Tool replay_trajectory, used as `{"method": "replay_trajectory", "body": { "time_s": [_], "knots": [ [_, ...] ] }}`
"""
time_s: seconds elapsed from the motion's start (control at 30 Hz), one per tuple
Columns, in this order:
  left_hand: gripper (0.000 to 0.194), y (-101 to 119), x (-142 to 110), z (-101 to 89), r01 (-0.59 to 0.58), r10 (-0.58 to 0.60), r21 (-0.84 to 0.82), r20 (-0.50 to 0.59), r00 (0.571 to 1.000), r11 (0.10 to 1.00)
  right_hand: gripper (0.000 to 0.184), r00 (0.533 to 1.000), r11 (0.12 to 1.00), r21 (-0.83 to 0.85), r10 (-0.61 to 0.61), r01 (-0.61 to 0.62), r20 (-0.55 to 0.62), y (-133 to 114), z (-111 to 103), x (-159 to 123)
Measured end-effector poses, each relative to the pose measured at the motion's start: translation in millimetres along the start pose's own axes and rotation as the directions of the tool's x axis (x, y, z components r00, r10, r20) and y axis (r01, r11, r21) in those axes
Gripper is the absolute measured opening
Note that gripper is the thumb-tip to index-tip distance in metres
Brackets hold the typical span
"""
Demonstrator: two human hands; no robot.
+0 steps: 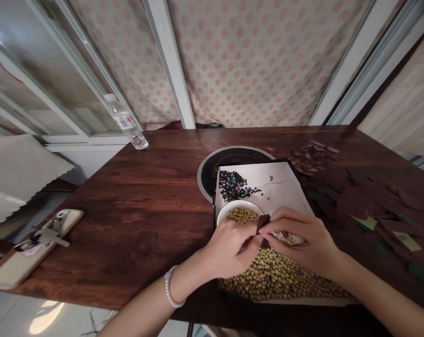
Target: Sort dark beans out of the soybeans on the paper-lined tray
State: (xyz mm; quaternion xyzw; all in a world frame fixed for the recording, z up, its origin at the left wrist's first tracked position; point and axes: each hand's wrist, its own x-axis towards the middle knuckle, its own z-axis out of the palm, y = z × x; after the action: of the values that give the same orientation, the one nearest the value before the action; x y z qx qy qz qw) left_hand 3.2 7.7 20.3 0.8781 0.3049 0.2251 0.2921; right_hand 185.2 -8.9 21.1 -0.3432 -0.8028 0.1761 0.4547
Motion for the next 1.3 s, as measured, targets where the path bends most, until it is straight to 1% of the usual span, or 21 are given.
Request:
{"method": "replay_trajectory", "body": {
  "time_s": [0.13,0.23,0.37,0.47,0.5,0.57,0.63,0.7,0.73,0.77,0.83,0.87,0.9,0.97,1.03,1.13,1.2,1.3],
  "knots": [
    [0.023,-0.7,0.0,0.2,-0.002,0.002,0.015,-0.010,1.000,1.000,0.017,0.999,1.000,-0.028,-0.003,0.002,-0.043,2.1,-0.1,-1.4],
    [0.021,-0.7,-0.2,0.7,-0.011,0.011,0.036,-0.012,1.000,0.999,0.017,1.000,1.000,0.004,-0.017,0.017,-0.007,1.9,-0.4,-1.5],
    [0.019,-0.5,-0.4,1.0,-0.011,0.012,0.047,-0.021,1.000,0.999,0.016,0.999,1.000,-0.031,-0.004,0.003,-0.032,1.0,-1.1,-1.8],
    [0.020,0.4,-0.7,0.8,-0.017,0.018,0.034,-0.021,1.000,0.999,0.017,1.000,1.000,-0.008,-0.028,0.028,0.013,2.3,-2.3,-2.8],
    [0.020,0.7,-0.8,0.9,-0.023,0.023,0.022,-0.021,1.000,1.000,0.018,1.000,1.000,-0.017,-0.023,0.023,0.004,3.3,-2.8,-3.2],
    [0.020,1.0,-1.1,1.5,-0.018,0.018,-0.011,-0.031,0.999,1.000,0.017,0.998,0.998,-0.057,0.007,-0.010,-0.056,6.1,-3.4,-3.7],
    [0.022,0.1,-1.4,2.5,0.032,-0.035,-0.053,-0.070,0.997,0.998,0.016,0.993,0.995,-0.076,0.051,-0.060,-0.110,9.2,-2.7,-4.0],
    [0.024,-2.4,-1.3,3.3,0.123,-0.141,-0.120,-0.160,0.977,0.985,0.013,0.985,0.991,-0.058,0.109,-0.118,-0.137,11.7,-0.8,-3.7],
    [0.026,-4.1,-1.1,3.5,0.168,-0.203,-0.165,-0.220,0.954,0.972,0.012,0.980,0.987,-0.047,0.144,-0.152,-0.134,12.8,0.2,-3.3],
    [0.028,-5.9,-0.8,3.4,0.202,-0.258,-0.212,-0.280,0.925,0.956,0.011,0.979,0.983,-0.036,0.176,-0.181,-0.107,14.1,0.8,-2.6],
    [0.031,-9.3,0.2,2.8,0.233,-0.336,-0.296,-0.369,0.866,0.926,0.012,0.972,0.972,-0.020,0.235,-0.235,0.019,17.8,-0.3,-0.6],
    [0.032,-10.6,0.6,2.4,0.237,-0.359,-0.325,-0.395,0.846,0.916,0.012,0.958,0.963,-0.021,0.268,-0.267,0.105,20.4,-2.6,0.4],
    [0.032,-11.5,1.1,2.1,0.235,-0.370,-0.343,-0.410,0.834,0.909,0.012,0.934,0.951,-0.031,0.307,-0.306,0.184,23.7,-6.1,1.3],
    [0.033,-12.5,1.6,1.8,0.228,-0.373,-0.356,-0.418,0.829,0.906,0.011,0.875,0.916,-0.091,0.400,-0.391,0.272,31.6,-16.1,2.2],
    [0.033,-12.6,1.6,2.3,0.226,-0.366,-0.350,-0.412,0.834,0.909,0.010,0.822,0.879,-0.188,0.477,-0.439,0.311,39.8,-27.1,1.7],
    [0.033,-12.2,1.6,3.5,0.240,-0.367,-0.331,-0.404,0.838,0.912,0.012,0.746,0.835,-0.328,0.545,-0.442,0.383,48.7,-36.5,-1.8],
    [0.033,-12.2,1.9,4.0,0.253,-0.373,-0.317,-0.412,0.831,0.914,0.011,0.702,0.821,-0.360,0.567,-0.443,0.430,51.4,-35.6,-5.0],
    [0.033,-12.5,2.8,4.2,0.265,-0.373,-0.297,-0.409,0.833,0.917,0.010,0.665,0.814,-0.354,0.580,-0.460,0.471,52.5,-28.1,-9.3]
  ]
}}
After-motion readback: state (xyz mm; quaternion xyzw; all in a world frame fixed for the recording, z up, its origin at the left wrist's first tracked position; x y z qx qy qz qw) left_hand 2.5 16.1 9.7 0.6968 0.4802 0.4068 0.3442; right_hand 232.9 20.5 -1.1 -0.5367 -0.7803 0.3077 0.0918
